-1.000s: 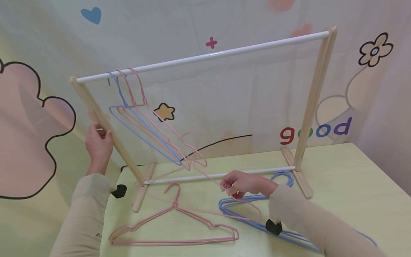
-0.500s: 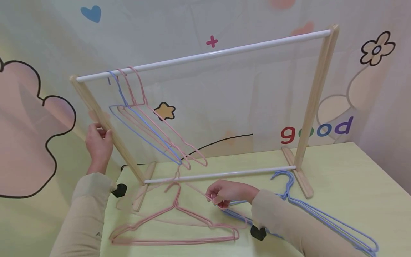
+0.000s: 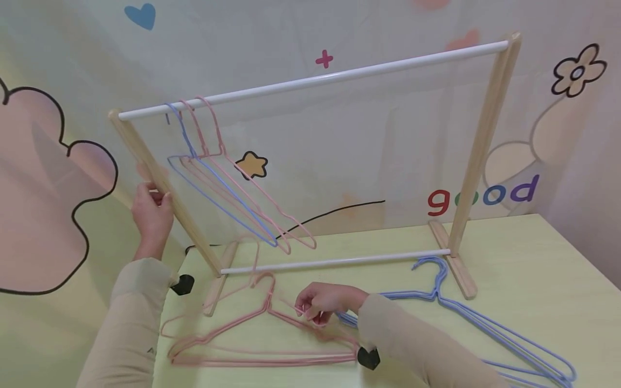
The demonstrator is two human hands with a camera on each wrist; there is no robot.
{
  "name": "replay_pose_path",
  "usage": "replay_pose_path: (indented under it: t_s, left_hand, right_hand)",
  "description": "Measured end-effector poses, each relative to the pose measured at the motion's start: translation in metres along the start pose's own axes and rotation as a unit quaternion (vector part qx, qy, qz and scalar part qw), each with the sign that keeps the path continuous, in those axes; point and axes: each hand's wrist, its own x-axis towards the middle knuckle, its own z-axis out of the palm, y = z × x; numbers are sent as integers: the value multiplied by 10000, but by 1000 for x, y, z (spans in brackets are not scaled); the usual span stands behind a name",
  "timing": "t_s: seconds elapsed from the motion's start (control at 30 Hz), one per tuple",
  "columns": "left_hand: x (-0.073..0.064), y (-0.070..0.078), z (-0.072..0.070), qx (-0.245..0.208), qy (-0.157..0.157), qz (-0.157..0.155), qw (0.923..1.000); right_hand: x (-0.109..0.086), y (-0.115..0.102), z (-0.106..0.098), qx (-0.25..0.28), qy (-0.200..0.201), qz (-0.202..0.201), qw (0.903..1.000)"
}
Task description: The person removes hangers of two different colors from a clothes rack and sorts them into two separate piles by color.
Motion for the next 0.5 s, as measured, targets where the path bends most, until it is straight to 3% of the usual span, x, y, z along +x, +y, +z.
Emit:
replay_pose_path:
  t_s: [0.5]
  left_hand:
    - [0,-1,1,49,86,93,9999]
  right_hand:
    - [14,19,10,229,44,468,9986]
